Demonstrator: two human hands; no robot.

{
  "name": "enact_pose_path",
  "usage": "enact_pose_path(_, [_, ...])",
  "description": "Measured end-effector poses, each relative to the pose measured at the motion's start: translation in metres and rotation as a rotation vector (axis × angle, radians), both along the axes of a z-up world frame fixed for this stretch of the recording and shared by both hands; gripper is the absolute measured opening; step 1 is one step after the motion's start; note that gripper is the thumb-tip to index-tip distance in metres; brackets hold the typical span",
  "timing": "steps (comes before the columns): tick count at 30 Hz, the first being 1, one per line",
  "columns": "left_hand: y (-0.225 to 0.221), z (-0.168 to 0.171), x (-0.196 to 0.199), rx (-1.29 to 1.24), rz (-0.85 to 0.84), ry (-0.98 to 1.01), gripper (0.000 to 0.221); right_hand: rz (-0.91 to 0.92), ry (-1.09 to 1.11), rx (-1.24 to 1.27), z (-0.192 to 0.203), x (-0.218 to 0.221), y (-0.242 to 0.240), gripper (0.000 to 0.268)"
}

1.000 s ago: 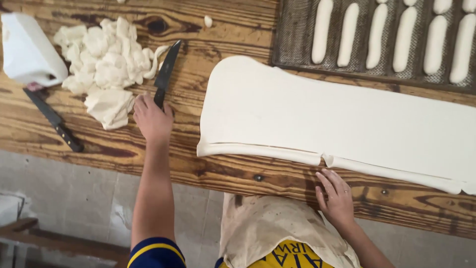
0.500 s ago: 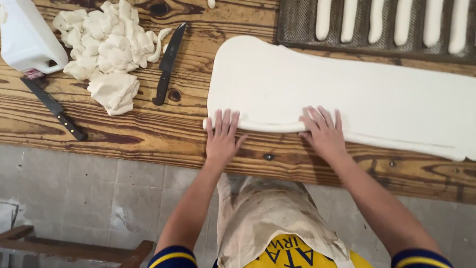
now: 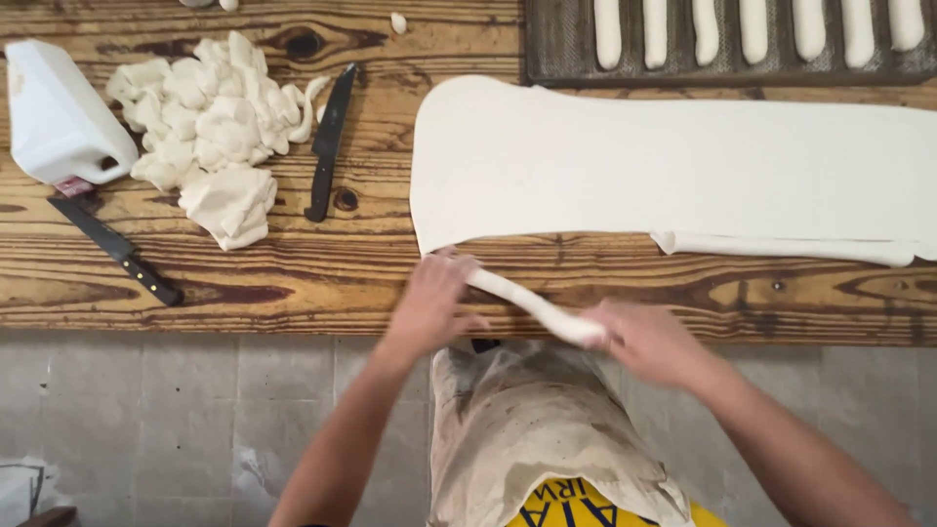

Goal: Cutting strips from a large sheet of dough and rolling them into ropes before placing them on a baking tray.

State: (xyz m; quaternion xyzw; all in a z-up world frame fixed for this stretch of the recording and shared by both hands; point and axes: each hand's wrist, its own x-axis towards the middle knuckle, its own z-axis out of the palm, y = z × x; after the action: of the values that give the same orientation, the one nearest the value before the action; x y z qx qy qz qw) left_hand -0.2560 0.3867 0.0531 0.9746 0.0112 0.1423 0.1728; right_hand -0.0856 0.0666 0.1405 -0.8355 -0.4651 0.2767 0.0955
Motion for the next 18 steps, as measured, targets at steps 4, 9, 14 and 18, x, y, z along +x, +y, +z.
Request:
enact_pose_path(4, [-0.038,-0.047,-0.007,-0.098,-0.124,0.047,0.074,0.063,0.241,0.145,0.088,-0.028,0.004,0.040])
enact_pose_path(9, [-0.013,0.018,-0.018,-0.339,-0.108,0.186,0.019,-0.053,0.220,0.181,0.080,0.016,-0.024,0.055])
enact_pose_path(14, [0.015,-0.019,-0.044,0.005,0.123,0.438,0.063,-0.053,0.052,-0.113,0.008,0.024,0.003,0.061])
enact_pose_path(18, [-0.007,-0.041,-0.056,0.130,0.239,0.125,0.072,-0.116,-0.347,-0.116,-0.100,-0.018,0.002,0.081])
